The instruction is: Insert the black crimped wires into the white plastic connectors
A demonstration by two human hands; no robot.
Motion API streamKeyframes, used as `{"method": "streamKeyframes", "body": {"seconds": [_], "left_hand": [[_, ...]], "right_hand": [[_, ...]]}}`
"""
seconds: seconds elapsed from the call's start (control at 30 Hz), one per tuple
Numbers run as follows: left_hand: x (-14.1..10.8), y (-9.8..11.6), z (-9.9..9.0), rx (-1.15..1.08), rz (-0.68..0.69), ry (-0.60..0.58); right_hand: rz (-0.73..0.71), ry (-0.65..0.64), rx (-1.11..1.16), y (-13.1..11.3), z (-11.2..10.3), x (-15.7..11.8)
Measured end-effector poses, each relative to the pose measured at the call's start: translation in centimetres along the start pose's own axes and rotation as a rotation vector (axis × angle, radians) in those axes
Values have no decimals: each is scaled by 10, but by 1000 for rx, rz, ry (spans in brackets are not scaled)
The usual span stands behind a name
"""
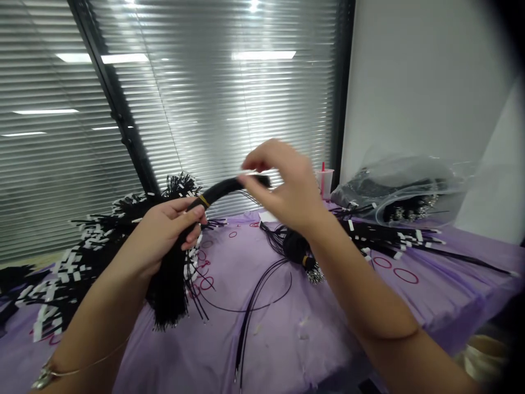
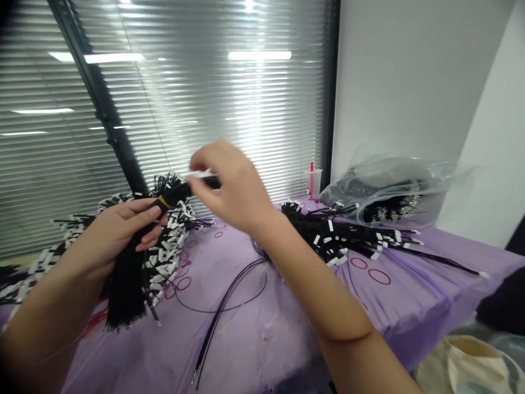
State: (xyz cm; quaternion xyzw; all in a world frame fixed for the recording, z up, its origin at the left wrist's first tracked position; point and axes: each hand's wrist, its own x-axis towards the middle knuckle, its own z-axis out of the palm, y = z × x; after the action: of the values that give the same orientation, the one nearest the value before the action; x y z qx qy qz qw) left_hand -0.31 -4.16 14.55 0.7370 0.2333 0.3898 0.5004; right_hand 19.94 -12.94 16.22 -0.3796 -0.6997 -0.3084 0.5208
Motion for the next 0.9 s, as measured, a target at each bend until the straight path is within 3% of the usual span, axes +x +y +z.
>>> {"method": "streamKeyframes", "body": {"seconds": [0.07,0.2,0.33,0.43,0.53,0.67,0.8,0.9], "left_hand": [[-6,1,8,87,-6,-1],[-12,0,16,154,-31,17],[-10,-6,11,238,6,-142],[-11,-5,4,328,95,-212],[-15,-1,0,389,194,-234],[-22,2,-1,582,343,-153],[-29,5,3,947,572,-87],[-34,8,7,1080,687,-57]], "right_hand": [[-73,-231,12,-5,14,-2],[-29,-628,142,2,26,-4],[-51,-874,184,13,17,-1],[-54,-905,129,14,10,1],[-58,-838,96,12,2,3],[-87,-772,138,13,-8,5],[-123,-809,195,10,-12,5],[-143,-814,204,8,-12,5]]}}
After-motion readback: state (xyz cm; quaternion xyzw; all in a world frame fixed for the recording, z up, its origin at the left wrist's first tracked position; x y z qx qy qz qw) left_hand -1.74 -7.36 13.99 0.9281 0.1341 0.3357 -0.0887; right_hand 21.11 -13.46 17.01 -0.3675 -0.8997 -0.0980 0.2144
